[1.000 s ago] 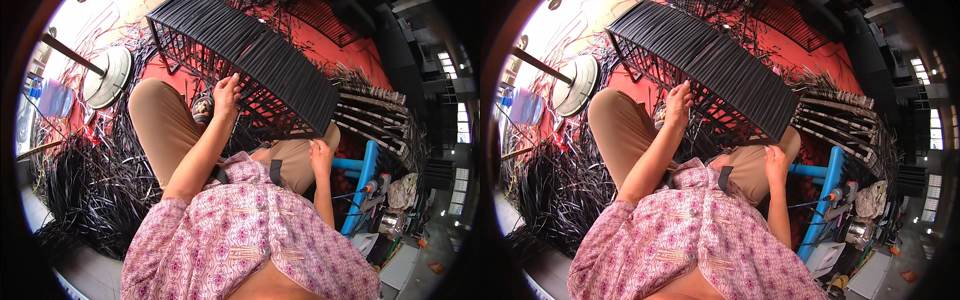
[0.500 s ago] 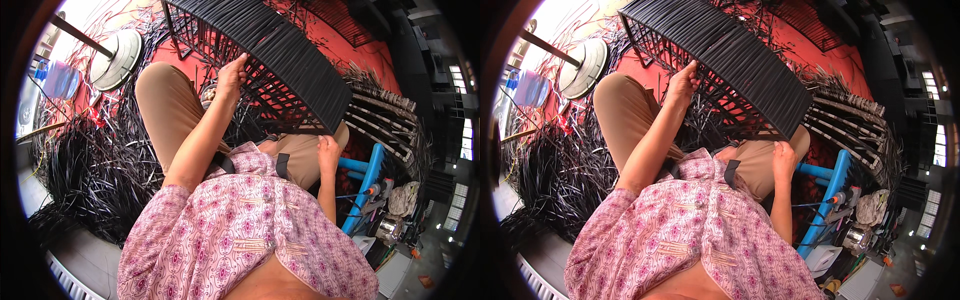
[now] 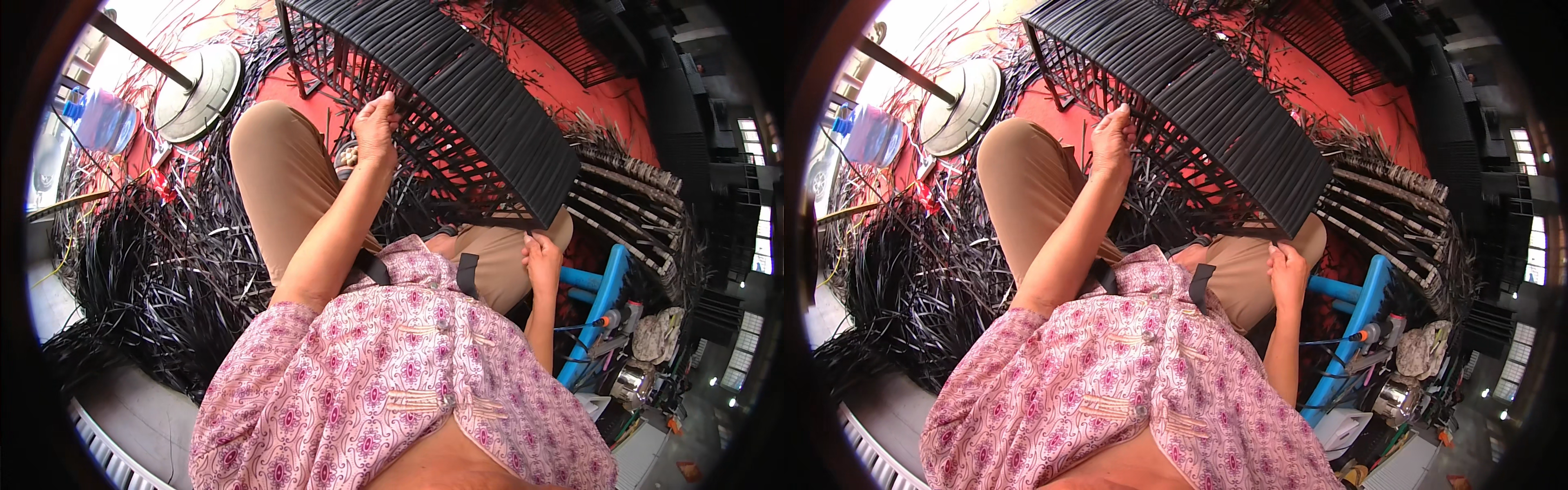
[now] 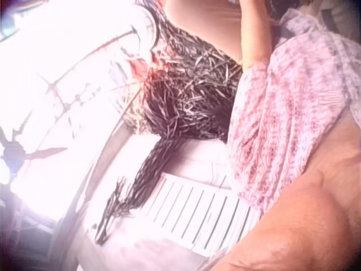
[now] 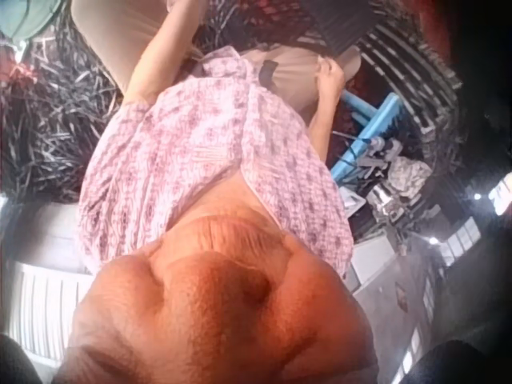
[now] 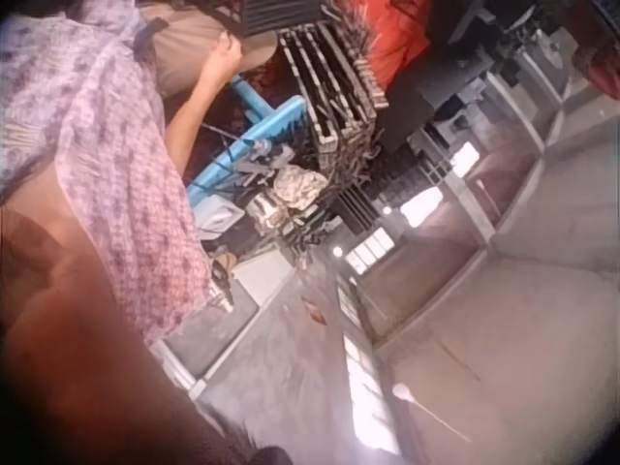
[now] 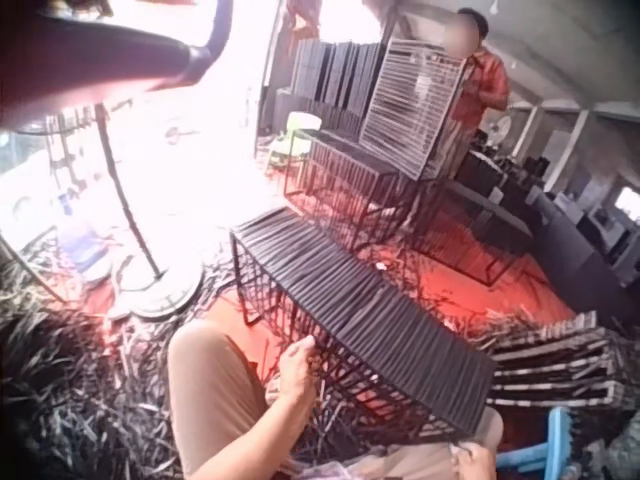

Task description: The person sits on the floor and weaves black plastic strips through the frame of a chair. They repeatedly pull strips through the frame and adjust them by hand to form the seat.

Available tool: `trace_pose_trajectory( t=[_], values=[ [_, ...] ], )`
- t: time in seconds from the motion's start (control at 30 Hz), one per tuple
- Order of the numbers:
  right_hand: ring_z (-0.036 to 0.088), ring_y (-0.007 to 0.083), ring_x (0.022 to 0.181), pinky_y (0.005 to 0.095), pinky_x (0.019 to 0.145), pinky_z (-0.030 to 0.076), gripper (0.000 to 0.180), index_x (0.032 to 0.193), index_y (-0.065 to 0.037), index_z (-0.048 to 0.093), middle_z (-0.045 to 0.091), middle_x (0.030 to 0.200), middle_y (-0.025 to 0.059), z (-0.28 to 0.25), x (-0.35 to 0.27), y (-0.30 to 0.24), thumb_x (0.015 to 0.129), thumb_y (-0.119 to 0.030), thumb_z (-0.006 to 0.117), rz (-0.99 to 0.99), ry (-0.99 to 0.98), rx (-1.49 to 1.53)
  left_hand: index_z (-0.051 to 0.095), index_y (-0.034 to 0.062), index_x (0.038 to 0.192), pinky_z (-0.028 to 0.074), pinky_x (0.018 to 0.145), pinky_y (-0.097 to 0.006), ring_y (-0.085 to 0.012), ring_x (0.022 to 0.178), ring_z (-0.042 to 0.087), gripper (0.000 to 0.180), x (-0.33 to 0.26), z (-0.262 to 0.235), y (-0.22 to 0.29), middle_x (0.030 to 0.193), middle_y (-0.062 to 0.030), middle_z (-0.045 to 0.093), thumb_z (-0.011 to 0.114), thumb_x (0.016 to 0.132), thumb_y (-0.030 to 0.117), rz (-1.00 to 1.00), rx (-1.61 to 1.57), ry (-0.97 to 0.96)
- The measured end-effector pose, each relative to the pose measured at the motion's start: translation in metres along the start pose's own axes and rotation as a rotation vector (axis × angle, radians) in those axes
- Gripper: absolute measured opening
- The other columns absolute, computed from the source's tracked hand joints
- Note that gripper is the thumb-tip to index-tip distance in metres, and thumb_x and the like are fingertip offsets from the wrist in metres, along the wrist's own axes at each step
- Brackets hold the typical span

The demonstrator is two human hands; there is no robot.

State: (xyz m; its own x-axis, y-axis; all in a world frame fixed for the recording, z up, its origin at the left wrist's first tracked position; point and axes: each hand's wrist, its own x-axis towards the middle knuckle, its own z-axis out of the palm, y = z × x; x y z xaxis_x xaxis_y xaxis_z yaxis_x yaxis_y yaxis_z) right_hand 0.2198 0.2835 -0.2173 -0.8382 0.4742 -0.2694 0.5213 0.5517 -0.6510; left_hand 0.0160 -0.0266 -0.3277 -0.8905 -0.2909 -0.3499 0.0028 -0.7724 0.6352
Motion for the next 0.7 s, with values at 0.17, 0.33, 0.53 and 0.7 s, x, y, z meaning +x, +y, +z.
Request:
trace_pose_trajectory(
  t=[0.17,0.33,0.53,0.7],
  values=[
    [0.056,0.0066,0.058,0.0241,0.052,0.045,0.019,0.103,-0.003,0.072,0.062,0.070,-0.0008,-0.009,0.011,0.026,0.099,-0.021,0.068,-0.026,-0.071,0.095,0.076,0.0052,0.104,0.035,0.050,-0.021,-0.0047,0.058,0.051,0.027,0.026,-0.006,-0.006,0.075,0.0063,0.062,0.079,0.093,0.030,-0.070,0.086,-0.042],
    [0.064,0.0207,0.062,0.0362,0.062,0.051,0.029,0.101,0.001,0.072,0.067,0.072,0.0094,-0.009,0.020,0.023,0.099,-0.028,0.065,-0.259,0.059,-0.139,0.064,0.0127,0.083,0.023,0.038,-0.019,-0.0034,0.045,0.040,0.022,0.058,-0.012,-0.019,0.063,0.0066,0.051,0.073,0.097,0.027,-0.152,-0.017,-0.061],
    [0.069,0.0285,0.069,0.0397,0.067,0.052,0.030,0.094,0.000,0.070,0.067,0.073,0.0153,-0.010,0.012,0.013,0.097,-0.030,0.066,-0.332,0.147,-0.182,0.067,0.0122,0.087,0.039,0.047,-0.022,-0.0063,0.053,0.049,0.020,0.044,0.012,-0.005,0.066,0.0049,0.057,0.078,0.094,0.028,-0.195,0.108,0.084],
    [0.063,0.0225,0.062,0.0385,0.060,0.050,0.024,0.091,-0.001,0.070,0.062,0.068,0.0133,0.003,0.014,0.028,0.097,-0.024,0.067,-0.395,0.177,-0.169,0.074,0.0014,0.106,0.047,0.052,-0.026,-0.0163,0.069,0.067,0.022,0.061,-0.021,-0.030,0.093,-0.0076,0.073,0.076,0.094,0.020,-0.192,-0.047,-0.209]
  ],
)
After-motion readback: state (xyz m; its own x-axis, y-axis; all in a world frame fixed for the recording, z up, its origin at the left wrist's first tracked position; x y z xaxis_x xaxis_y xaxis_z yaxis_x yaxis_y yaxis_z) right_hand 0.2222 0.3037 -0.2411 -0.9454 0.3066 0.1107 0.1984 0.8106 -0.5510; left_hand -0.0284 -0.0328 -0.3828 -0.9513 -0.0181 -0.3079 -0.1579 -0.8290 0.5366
